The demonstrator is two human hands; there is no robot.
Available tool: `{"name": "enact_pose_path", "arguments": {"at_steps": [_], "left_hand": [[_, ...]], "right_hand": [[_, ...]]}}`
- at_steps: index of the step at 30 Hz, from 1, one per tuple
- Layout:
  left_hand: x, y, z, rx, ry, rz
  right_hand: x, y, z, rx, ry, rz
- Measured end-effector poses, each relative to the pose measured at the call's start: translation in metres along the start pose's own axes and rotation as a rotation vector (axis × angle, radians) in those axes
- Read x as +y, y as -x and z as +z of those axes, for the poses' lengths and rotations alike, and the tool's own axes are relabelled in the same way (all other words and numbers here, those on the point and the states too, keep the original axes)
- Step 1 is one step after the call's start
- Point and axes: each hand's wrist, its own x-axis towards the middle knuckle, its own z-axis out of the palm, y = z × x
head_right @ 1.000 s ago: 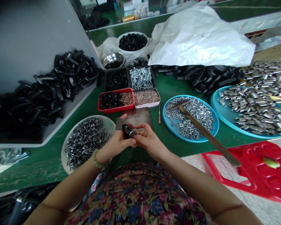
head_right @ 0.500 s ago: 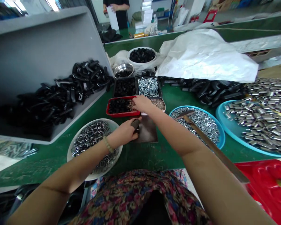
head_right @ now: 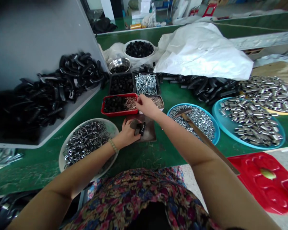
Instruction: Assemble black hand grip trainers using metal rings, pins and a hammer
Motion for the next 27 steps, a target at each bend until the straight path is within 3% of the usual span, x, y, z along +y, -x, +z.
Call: {"name": "enact_pose_path", "arguments": {"at_steps": [3, 6, 11, 17, 21, 23, 25, 27], "left_hand": [[0.001, -0.004, 0.005, -0.016, -0.003, -0.045], [0.001, -0.006, 0.008, 0.002, -0.019, -0.065], [0.002, -0.005, 0.012, 0.04, -0.052, -0.086], [0.006, -0.004, 0.012, 0.044, -0.062, -0.104], [0.009, -0.004, 0.008, 0.056, -0.073, -0.107], [0.009, -0.004, 0.008, 0.05, -0.073, -0.099], [0.008, -0.004, 0.008, 0.038, -0.076, -0.094], [0.006, -0.004, 0.01, 0.037, -0.085, -0.092]], "right_hand": [[0.014, 0.04, -0.004, -0.112, -0.232, 0.06], [0.024, 0.064, -0.001, -0.256, -0.282, 0.109], [0.022, 0.068, 0.005, -0.27, 0.027, 0.067], [0.003, 0.073, 0.014, -0.257, 0.196, -0.065], [0.013, 0.091, 0.001, -0.205, 0.338, -0.189], [0.035, 0.106, -0.02, -0.075, 0.465, -0.04], [0.064, 0.124, -0.044, 0.026, 0.606, 0.27], [0.088, 0.14, -0.062, -0.025, 0.69, 0.496]]}}
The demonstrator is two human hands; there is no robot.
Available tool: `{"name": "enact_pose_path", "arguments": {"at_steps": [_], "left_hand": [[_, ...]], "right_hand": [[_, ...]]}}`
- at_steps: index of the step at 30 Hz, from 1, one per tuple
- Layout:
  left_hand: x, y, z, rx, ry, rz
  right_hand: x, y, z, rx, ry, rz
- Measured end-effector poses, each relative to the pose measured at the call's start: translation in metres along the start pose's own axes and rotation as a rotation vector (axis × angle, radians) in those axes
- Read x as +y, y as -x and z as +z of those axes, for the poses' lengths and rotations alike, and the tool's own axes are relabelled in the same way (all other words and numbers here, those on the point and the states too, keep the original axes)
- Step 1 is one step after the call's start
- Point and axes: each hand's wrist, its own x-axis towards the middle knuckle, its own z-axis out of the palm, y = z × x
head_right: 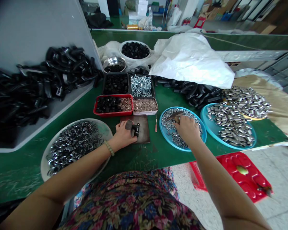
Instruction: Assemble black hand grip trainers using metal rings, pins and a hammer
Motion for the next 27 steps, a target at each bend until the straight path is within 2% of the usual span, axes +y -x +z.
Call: {"name": "enact_pose_path", "arguments": {"at_steps": [2, 4, 7, 11, 14, 16, 19, 21, 23, 25, 27], "left_hand": [[-0.001, 0.0, 0.002, 0.015, -0.003, 0.001], [-0.002, 0.0, 0.002, 0.023, -0.002, 0.008], [-0.001, 0.001, 0.003, 0.013, 0.004, 0.011], [-0.002, 0.001, 0.003, 0.026, 0.03, -0.014], [-0.004, 0.0, 0.005, 0.036, 0.033, -0.007], [-0.004, 0.001, 0.006, 0.041, 0.021, 0.003], [-0.003, 0.003, 0.005, 0.046, -0.018, 0.005], [-0.002, 0.001, 0.002, 0.021, -0.017, 0.055], [-0.001, -0.004, -0.002, -0.01, 0.075, 0.092], [0.002, -0.013, -0.01, -0.05, 0.362, 0.014], [0.006, -0.02, -0.024, -0.122, 0.787, -0.166]], "right_hand": [[0.016, 0.004, 0.001, -0.096, 0.043, 0.033], [0.01, 0.011, -0.003, -0.12, 0.005, 0.031], [-0.028, 0.029, -0.023, -0.119, -0.233, 0.022], [-0.08, 0.047, -0.055, -0.221, -0.551, -0.279], [-0.1, 0.048, -0.065, -0.143, -0.625, -0.312], [-0.104, 0.045, -0.063, -0.166, -0.574, -0.294], [-0.093, 0.04, -0.05, -0.271, -0.48, -0.298], [-0.075, 0.036, -0.038, -0.195, -0.441, -0.207], [-0.054, 0.031, -0.024, -0.093, -0.315, -0.031], [-0.03, 0.026, -0.01, -0.06, -0.159, 0.11], [-0.001, 0.021, 0.0, -0.07, -0.083, 0.156]]}}
